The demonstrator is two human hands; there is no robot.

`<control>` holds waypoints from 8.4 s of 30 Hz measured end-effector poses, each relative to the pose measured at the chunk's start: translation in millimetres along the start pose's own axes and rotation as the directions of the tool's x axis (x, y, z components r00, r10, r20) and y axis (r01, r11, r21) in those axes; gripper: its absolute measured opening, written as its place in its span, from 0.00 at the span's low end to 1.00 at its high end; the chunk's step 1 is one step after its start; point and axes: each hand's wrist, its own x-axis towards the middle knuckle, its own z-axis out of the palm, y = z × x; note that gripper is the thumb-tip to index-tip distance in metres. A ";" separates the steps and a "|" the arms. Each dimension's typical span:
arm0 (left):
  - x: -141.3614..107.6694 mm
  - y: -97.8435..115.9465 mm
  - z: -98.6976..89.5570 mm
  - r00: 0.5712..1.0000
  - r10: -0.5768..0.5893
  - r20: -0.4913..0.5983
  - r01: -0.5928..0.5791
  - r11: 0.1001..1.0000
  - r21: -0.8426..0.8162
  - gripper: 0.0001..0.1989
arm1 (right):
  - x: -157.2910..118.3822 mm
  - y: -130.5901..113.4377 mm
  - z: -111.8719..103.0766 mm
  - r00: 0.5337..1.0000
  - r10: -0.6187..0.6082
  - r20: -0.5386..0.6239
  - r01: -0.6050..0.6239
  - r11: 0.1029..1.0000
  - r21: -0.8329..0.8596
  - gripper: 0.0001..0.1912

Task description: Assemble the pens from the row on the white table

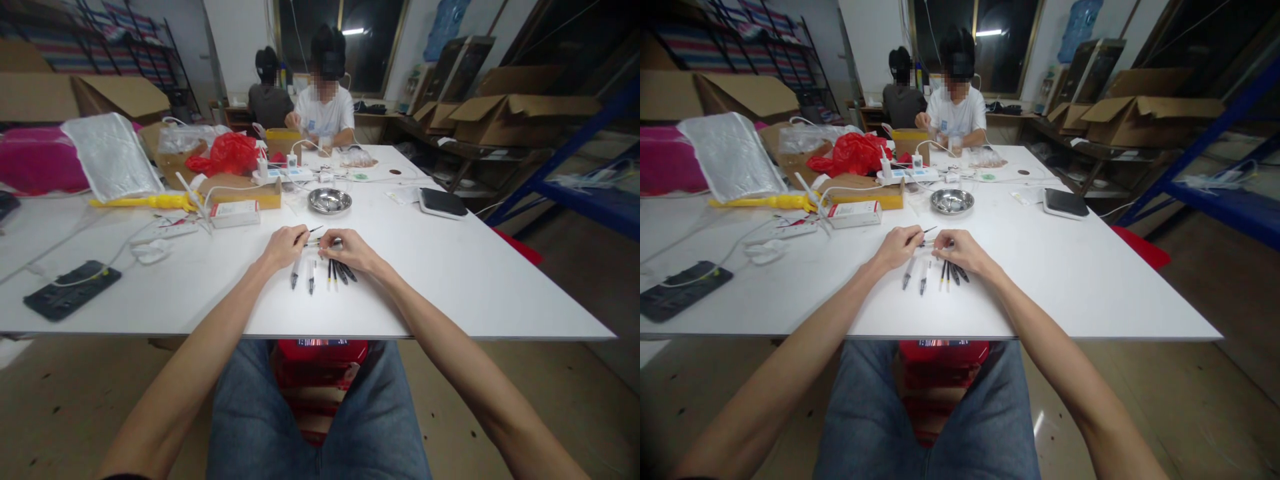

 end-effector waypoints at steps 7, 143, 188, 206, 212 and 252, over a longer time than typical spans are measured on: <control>0.2 -1.1 0.3 1.000 -0.009 -0.009 0.009 1.000 -0.004 0.15 | 0.0 -4.9 -1.0 0.999 0.018 -0.048 -0.016 0.999 0.050 0.10; 2.6 15.8 8.7 0.979 0.189 -0.077 -0.201 0.958 -0.207 0.04 | -5.7 -4.1 -25.3 0.982 0.017 -0.188 -0.003 0.997 0.072 0.10; -0.2 21.9 6.5 0.959 0.215 -0.185 -0.210 0.977 0.045 0.06 | 0.0 -9.1 -4.2 0.972 0.123 -0.201 -0.097 0.986 0.136 0.31; 1.8 16.8 15.1 0.970 0.151 -0.193 -0.149 0.989 0.024 0.03 | -1.2 -3.0 5.4 0.978 -0.026 -0.205 0.039 0.997 0.062 0.12; 1.7 18.1 11.0 0.953 0.240 -0.187 -0.261 0.960 -0.102 0.05 | 1.0 2.5 5.0 0.935 -0.005 -0.354 0.069 0.983 0.169 0.11; 2.0 -1.9 7.7 0.945 0.246 -0.217 -0.239 0.969 0.057 0.15 | -7.0 9.7 -1.5 0.913 0.218 -0.344 -0.208 0.976 0.067 0.34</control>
